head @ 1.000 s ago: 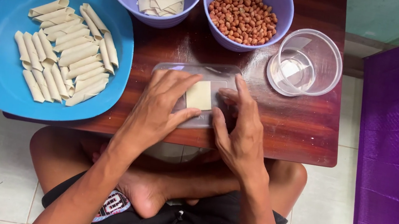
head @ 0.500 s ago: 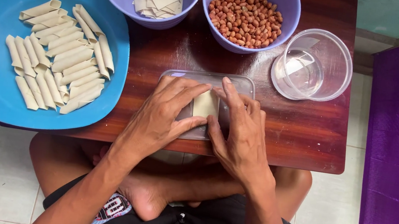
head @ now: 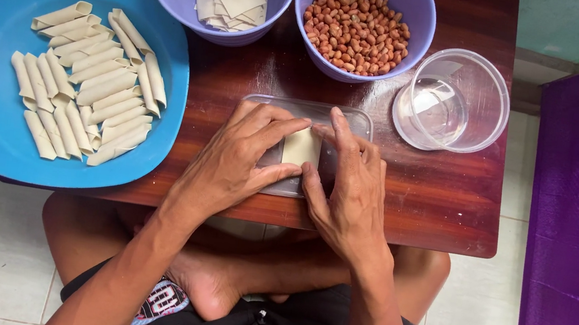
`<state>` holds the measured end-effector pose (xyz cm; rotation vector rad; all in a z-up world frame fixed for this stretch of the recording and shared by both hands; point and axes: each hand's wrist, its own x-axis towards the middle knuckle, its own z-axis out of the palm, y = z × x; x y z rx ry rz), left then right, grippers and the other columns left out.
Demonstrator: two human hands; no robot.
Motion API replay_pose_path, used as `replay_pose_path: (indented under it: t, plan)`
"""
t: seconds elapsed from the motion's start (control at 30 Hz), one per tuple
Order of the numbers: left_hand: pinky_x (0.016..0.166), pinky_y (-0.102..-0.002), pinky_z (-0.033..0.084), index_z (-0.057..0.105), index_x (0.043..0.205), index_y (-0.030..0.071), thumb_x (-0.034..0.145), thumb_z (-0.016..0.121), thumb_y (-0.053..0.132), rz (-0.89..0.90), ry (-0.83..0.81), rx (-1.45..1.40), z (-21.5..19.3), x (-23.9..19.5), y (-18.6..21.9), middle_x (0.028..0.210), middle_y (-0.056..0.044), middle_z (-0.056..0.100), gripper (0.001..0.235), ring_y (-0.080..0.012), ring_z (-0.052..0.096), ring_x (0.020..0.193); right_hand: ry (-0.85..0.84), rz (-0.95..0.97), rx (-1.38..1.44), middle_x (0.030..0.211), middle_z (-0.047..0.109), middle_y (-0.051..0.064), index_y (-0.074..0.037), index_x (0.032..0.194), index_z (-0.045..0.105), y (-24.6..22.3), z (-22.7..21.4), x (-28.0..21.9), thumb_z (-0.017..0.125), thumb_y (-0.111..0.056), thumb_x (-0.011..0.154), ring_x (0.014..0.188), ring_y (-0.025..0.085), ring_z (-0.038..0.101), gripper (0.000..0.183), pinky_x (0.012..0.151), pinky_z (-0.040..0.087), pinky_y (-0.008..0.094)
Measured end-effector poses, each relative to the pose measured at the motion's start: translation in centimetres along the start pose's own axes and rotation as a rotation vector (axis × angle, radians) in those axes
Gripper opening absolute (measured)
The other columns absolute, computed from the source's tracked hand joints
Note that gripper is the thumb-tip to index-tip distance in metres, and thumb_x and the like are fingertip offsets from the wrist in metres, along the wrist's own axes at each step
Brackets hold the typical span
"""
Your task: Wrapping peanuts in small square dough sheets and rolling them into tubes
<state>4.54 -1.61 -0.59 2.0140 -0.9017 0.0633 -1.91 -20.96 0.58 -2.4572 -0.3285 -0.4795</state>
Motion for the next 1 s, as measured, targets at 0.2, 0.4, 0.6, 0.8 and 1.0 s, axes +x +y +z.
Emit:
replay_pose_path:
  t: [0.2, 0.4, 0.6, 0.8, 1.0]
  plan:
    - [0.099, -0.047, 0.049, 0.064, 0.135, 0.011, 0.09, 0.08, 0.027, 0.033, 0.066, -0.041, -0.1, 0.3, 0.2, 0.117, -0.011, 0.062, 0.051, -0.0345, 0.059, 0.11, 0.094, -0.014, 0.118, 0.131, 0.07, 0.009, -0.003, 0.154, 0.042, -0.2, -0.4, 0.0, 0.07, -0.005, 0.093, 0.114, 0.031, 0.062, 0.067, 0.095, 0.048, 0.039]
    - [0.09, -0.04, 0.053, 0.069, 0.129, 0.014, 0.096, 0.073, 0.026, 0.048, 0.187, -0.025, 0.2, 0.8, -0.7, 0.108, -0.006, 0.066, 0.035, -0.0283, 0.064, 0.098, 0.189, 0.053, 0.242, 0.114, 0.075, 0.008, -0.004, 0.143, 0.056, 0.7, -0.4, 0.1, 0.071, -0.005, 0.093, 0.099, 0.026, 0.071, 0.053, 0.086, 0.057, 0.036]
    - [0.073, -0.035, 0.056, 0.075, 0.118, 0.013, 0.096, 0.073, 0.02, 0.092, 0.273, -0.065, -1.4, 3.2, 2.0, 0.098, -0.007, 0.069, 0.023, -0.0263, 0.065, 0.082, 0.234, 0.089, 0.296, 0.099, 0.077, 0.011, -0.003, 0.131, 0.065, -0.7, -1.3, 1.0, 0.073, -0.004, 0.091, 0.086, 0.027, 0.075, 0.041, 0.075, 0.059, 0.039]
    - [0.069, -0.042, 0.055, 0.073, 0.118, 0.011, 0.104, 0.06, 0.011, 0.198, 0.406, 0.048, -3.0, 11.3, 0.7, 0.087, -0.011, 0.066, 0.019, -0.0319, 0.067, 0.078, 0.218, 0.044, 0.183, 0.057, 0.063, 0.002, -0.013, 0.08, 0.068, 0.0, -5.6, 8.9, 0.07, -0.025, 0.1, 0.051, 0.021, 0.059, 0.023, 0.055, 0.05, 0.035]
    - [0.081, -0.045, 0.05, 0.069, 0.119, 0.007, 0.104, 0.052, 0.008, 0.14, 0.496, 0.135, -2.7, 14.7, -1.4, 0.086, -0.01, 0.068, 0.023, -0.0359, 0.065, 0.085, -0.031, 0.179, 0.094, 0.086, 0.076, 0.015, -0.009, 0.124, 0.065, 3.5, -4.5, 16.0, 0.059, 0.0, 0.087, 0.085, 0.042, 0.071, 0.039, 0.075, 0.052, 0.055]
